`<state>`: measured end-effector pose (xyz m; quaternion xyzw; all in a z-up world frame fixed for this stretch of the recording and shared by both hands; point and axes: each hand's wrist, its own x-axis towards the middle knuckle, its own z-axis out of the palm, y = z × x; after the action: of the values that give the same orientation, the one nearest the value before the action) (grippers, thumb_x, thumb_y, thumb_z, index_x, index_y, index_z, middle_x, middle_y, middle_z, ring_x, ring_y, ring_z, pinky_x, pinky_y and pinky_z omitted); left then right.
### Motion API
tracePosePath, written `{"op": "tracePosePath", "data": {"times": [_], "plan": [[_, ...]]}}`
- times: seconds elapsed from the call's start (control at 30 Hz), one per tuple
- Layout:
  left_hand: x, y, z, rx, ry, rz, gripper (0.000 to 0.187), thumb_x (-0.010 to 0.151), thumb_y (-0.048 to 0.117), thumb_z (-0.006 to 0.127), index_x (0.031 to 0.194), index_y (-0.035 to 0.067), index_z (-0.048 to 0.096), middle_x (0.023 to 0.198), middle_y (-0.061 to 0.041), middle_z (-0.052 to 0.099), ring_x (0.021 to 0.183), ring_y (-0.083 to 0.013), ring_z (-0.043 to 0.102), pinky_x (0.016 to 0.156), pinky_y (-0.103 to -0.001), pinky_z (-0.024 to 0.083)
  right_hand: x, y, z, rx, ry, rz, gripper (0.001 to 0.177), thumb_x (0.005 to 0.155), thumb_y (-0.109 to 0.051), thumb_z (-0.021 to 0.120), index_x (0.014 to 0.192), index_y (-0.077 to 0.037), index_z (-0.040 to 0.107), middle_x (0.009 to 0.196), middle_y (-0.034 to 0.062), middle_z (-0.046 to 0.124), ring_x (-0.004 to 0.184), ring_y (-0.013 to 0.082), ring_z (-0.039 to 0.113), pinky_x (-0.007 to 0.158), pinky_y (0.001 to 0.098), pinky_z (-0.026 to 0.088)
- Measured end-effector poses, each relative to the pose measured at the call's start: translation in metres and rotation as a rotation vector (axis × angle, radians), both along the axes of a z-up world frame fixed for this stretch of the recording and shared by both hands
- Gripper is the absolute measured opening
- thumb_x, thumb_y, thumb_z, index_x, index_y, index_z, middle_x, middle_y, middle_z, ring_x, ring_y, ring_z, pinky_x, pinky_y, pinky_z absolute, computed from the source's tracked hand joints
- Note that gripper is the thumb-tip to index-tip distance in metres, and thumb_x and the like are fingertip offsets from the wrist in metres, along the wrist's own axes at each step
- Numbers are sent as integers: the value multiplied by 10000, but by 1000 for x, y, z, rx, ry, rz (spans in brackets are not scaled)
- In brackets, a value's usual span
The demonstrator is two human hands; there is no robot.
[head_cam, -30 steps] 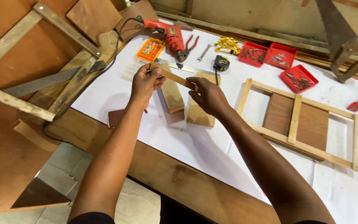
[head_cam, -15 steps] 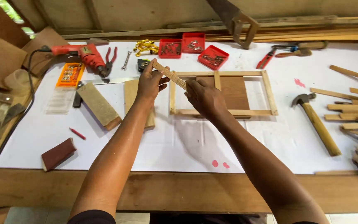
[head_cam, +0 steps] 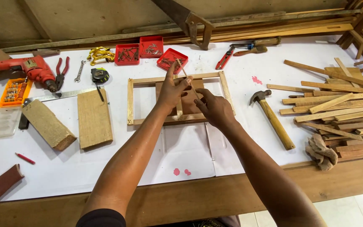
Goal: Measuring, hammering, and assembling a wooden frame at a workbench.
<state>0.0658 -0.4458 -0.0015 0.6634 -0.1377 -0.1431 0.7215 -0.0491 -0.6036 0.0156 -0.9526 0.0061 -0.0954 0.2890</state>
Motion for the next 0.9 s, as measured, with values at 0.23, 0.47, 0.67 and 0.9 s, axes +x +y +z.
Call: {"op": "tracePosePath", "data": {"times": [0.23,0.47,0.67,0.9], "plan": [[25,-43,-35,255,-327,101,812,911,266,838,1562,127,374,1338,-151,614,1113,-212,713,803,-327,648,18,-33,-20,347,123,17,429,996,-282,636,1386,-107,600,920,108,799,805,221,790,744,356,603],[7,-55,1,541,-27,-3,675,895,236,727,1515,126,482,1039,-107,777,797,-209,762,647,-405,601,25,-36,-17,217,246,-44,710,853,-259,719,1505,-137,466,882,124,751,774,258,761,709,390,593],[31,-63,-39,679,-178,-24,611,886,253,765,1444,95,571,1039,-83,791,819,-163,770,733,-332,596,29,-35,-26,-68,257,-33,731,880,-378,728,1506,-115,457,863,162,752,831,335,727,741,468,561],[38,-65,-52,789,-326,-28,570,849,251,792,1373,91,635,1050,-74,781,888,-198,754,779,-352,582,28,-28,-19,-123,324,-52,724,894,-401,711,1510,-121,452,905,161,750,873,326,737,766,466,573]]}}
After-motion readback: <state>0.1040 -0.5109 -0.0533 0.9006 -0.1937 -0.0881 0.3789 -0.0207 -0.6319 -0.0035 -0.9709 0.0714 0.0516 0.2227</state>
